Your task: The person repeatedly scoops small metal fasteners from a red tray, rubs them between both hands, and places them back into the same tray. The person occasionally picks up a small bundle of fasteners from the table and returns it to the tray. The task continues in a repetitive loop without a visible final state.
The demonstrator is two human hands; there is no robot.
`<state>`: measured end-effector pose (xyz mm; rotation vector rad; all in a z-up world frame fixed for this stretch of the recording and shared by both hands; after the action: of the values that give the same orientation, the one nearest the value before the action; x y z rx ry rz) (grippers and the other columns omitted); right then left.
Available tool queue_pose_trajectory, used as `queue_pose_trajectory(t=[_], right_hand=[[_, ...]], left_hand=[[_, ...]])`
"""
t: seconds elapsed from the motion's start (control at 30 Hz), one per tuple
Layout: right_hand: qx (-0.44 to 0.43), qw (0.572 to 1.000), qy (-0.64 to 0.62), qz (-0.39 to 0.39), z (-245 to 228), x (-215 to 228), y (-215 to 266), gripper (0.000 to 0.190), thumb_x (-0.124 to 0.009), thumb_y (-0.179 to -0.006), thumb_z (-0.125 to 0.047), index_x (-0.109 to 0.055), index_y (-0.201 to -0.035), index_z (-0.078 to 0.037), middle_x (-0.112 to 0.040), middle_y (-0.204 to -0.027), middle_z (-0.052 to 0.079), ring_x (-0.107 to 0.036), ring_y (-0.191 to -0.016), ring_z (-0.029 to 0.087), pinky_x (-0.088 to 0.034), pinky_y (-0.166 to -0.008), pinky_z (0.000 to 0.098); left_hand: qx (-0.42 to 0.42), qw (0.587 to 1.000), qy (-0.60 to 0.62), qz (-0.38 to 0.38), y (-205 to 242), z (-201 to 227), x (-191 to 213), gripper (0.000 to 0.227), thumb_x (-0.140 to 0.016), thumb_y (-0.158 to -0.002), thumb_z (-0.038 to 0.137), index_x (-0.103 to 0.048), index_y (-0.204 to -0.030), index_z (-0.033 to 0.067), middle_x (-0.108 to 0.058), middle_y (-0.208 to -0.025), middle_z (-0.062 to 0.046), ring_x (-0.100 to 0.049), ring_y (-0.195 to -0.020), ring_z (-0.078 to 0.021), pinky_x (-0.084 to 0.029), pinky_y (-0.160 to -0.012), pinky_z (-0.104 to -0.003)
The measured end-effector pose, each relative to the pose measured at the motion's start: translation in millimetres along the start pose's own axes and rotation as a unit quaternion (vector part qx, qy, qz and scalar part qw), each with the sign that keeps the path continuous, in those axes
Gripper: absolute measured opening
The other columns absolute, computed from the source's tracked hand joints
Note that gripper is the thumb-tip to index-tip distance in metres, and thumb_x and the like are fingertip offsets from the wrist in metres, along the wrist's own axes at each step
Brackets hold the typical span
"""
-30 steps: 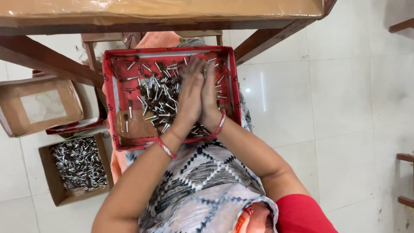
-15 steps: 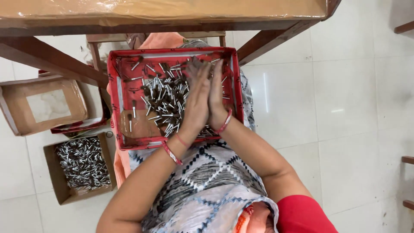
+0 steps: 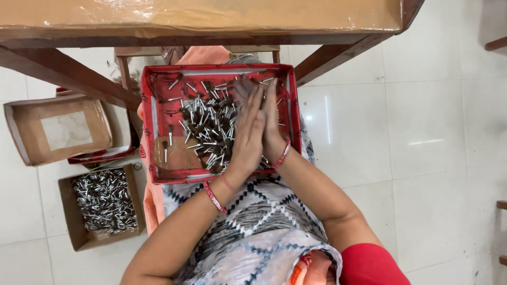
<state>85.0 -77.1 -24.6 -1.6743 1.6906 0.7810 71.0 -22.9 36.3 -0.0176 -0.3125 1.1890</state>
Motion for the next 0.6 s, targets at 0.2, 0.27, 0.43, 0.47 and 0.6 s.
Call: queue_pose_trajectory(t=[0.2,0.27,0.43,0.47,0.6], right_hand=[[-0.133,0.969,0.174,0.116,-11.6,-4.3,42.4,0.073,-0.052,-0.106,-0.055,-0.036,-0.16,-0.009,-0.035,-0.17,0.003,-0.031,-0.157,0.017,-0.024,-0.128,0.0314],[0.059,0.764,0.636,-0.09,-91.7,-79.6,54.2,0.057,-0.069,-0.102,-0.039,-0.054,-0.147,-0.008,-0.059,-0.148,0.012,-0.057,-0.139,0.027,-0.045,-0.118,0.0375],[0.018,0.605,0.754,-0.255,-79.9,-44.6,118.8,0.032,-0.08,-0.084,-0.028,-0.069,-0.108,-0.011,-0.064,-0.102,0.008,-0.061,-0.1,0.029,-0.051,-0.087,0.0415],[0.04,0.584,0.771,-0.249,-78.3,-28.7,128.9,0.02,-0.077,-0.088,-0.023,-0.069,-0.102,-0.012,-0.062,-0.097,0.006,-0.06,-0.095,0.029,-0.051,-0.085,0.042],[0.066,0.608,0.771,-0.18,-82.5,-15.3,115.8,0.014,-0.077,-0.092,-0.019,-0.07,-0.101,-0.011,-0.062,-0.097,0.005,-0.06,-0.095,0.028,-0.052,-0.084,0.0405]], left_hand=[[-0.015,0.989,-0.137,0.05,-14.4,4.1,68.8,0.049,-0.036,-0.114,0.035,-0.052,-0.152,0.0076,-0.053,-0.157,-0.018,-0.036,-0.153,-0.0412,-0.016,-0.127,-0.054],[-0.013,0.997,-0.066,0.033,0.8,43.0,92.7,0.034,-0.047,-0.113,0.022,-0.061,-0.139,0.006,-0.062,-0.144,-0.017,-0.06,-0.136,-0.0329,-0.046,-0.116,-0.042],[0.044,0.984,-0.088,-0.148,77.0,49.2,59.1,0.023,-0.058,-0.099,0.008,-0.071,-0.118,0.0048,-0.074,-0.113,-0.012,-0.073,-0.104,-0.0262,-0.056,-0.091,-0.036],[0.074,0.965,-0.079,-0.239,98.5,41.1,39.2,0.026,-0.061,-0.094,0.008,-0.072,-0.117,0.0063,-0.074,-0.11,-0.011,-0.073,-0.1,-0.0242,-0.057,-0.088,-0.034],[-0.084,0.918,-0.227,-0.315,129.2,29.4,4.7,0.037,-0.061,-0.083,0.006,-0.067,-0.119,0.0072,-0.067,-0.13,-0.009,-0.064,-0.117,-0.0284,-0.053,-0.095,-0.039]])
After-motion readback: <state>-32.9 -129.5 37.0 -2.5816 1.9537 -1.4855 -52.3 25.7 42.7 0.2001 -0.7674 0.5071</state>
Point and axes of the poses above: each hand's wrist, its own y-axis away from the middle knuckle, its own x-axis out of the back of the hand, z = x × y, the point moved 10 cm from there along -y, towards the middle knuckle
